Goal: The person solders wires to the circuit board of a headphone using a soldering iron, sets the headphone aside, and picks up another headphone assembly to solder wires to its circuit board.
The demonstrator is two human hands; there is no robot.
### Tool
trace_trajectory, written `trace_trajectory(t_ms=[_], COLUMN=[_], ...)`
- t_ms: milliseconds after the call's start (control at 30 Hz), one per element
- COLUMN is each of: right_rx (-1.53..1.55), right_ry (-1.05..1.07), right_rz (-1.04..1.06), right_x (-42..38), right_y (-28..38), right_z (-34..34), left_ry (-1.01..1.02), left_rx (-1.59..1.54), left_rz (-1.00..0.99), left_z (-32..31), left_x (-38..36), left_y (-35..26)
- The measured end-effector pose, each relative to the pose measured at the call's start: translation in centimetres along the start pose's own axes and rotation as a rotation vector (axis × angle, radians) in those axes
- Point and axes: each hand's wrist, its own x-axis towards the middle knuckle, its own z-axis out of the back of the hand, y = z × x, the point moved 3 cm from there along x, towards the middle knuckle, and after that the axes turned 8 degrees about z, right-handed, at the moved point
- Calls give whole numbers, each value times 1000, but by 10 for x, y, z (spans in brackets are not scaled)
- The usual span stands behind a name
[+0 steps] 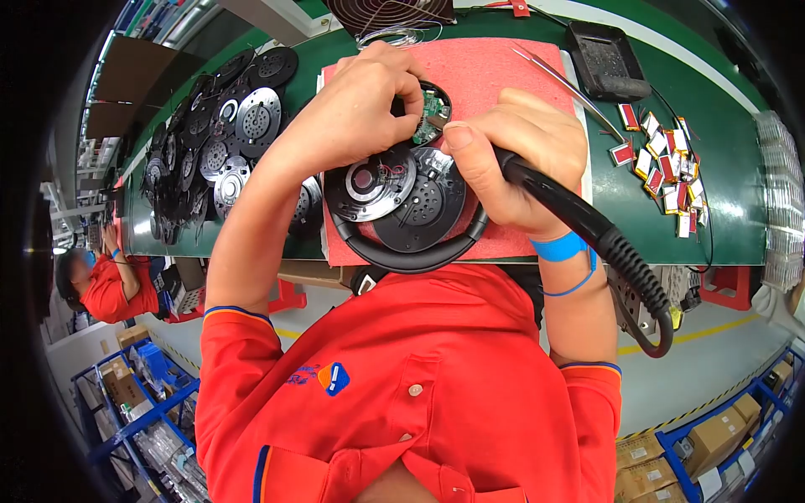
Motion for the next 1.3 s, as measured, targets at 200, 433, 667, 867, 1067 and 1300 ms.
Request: trace_trajectory(t_ms=[200, 433, 667, 867, 1067, 1300], right_rx=[4, 15, -30, -102, -871, -968], right_ry=[-9, -53, -41, -241, -284, 79], right_rz=[16, 7, 43, -146, -613, -466], right_x=[0, 0, 0, -36, -113, -135], right_y=[0, -2, 3, 12, 11, 20], right_z=[-1, -1, 7, 61, 177, 211], left_ry=[64, -11, -9, 22, 78, 132], left_rx=[81, 43, 88, 39, -36, -173], left_rz=[69, 23, 35, -5, 52, 149], left_z=[3, -1, 3, 10, 12, 9], left_x=[1, 1, -1, 1, 0, -3], left_y=[-3, -2, -5, -16, -17, -7])
